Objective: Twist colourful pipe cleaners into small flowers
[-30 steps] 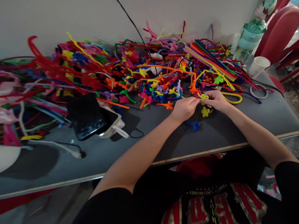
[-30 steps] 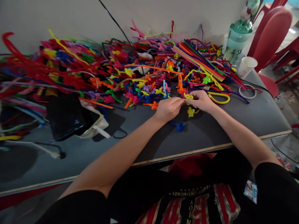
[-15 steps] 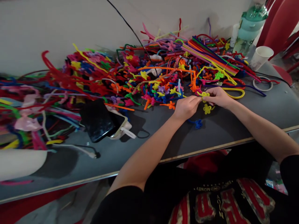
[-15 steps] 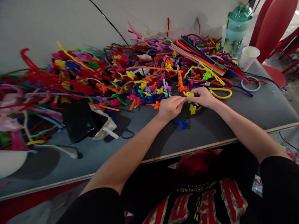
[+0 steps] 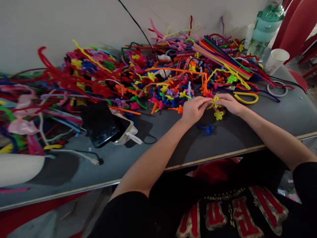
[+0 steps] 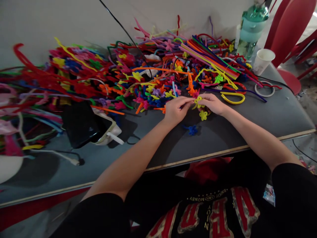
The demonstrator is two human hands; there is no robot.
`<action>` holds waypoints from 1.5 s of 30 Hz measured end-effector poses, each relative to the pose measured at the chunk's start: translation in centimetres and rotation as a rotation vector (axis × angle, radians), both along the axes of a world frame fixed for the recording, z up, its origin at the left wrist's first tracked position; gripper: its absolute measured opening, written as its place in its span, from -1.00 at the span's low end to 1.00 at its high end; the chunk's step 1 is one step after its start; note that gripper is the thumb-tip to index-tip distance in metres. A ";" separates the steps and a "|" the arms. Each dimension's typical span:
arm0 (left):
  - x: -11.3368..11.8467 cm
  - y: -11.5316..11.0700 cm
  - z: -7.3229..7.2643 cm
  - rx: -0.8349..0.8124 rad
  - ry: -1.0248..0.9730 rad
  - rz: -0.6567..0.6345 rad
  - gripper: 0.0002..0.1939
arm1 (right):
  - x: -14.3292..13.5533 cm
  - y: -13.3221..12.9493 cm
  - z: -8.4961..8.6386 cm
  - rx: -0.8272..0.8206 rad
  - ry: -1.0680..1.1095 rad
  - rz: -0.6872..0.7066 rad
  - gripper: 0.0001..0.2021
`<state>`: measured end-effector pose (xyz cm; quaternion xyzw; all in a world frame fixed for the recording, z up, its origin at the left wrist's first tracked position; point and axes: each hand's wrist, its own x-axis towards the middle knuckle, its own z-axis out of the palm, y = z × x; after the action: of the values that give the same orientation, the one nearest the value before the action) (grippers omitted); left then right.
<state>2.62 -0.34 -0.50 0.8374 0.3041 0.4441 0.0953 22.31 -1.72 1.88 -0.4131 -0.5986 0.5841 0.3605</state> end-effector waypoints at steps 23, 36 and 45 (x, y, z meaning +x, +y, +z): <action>0.4 0.1 -0.4 0.285 0.195 -0.127 -0.74 | 0.5 0.7 -0.5 0.020 0.084 0.230 -0.79; 0.5 -0.3 0.5 0.443 0.232 -0.118 -0.78 | 0.6 0.8 -0.6 0.023 0.017 0.209 -0.76; -0.1 -0.8 0.4 0.427 0.307 0.125 -0.65 | -0.9 0.4 -0.9 0.108 0.030 -0.093 -0.65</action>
<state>2.50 -1.18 -0.12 0.8757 0.2655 0.3709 -0.1585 21.45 -1.36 0.96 -0.4116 -0.6040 0.5396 0.4178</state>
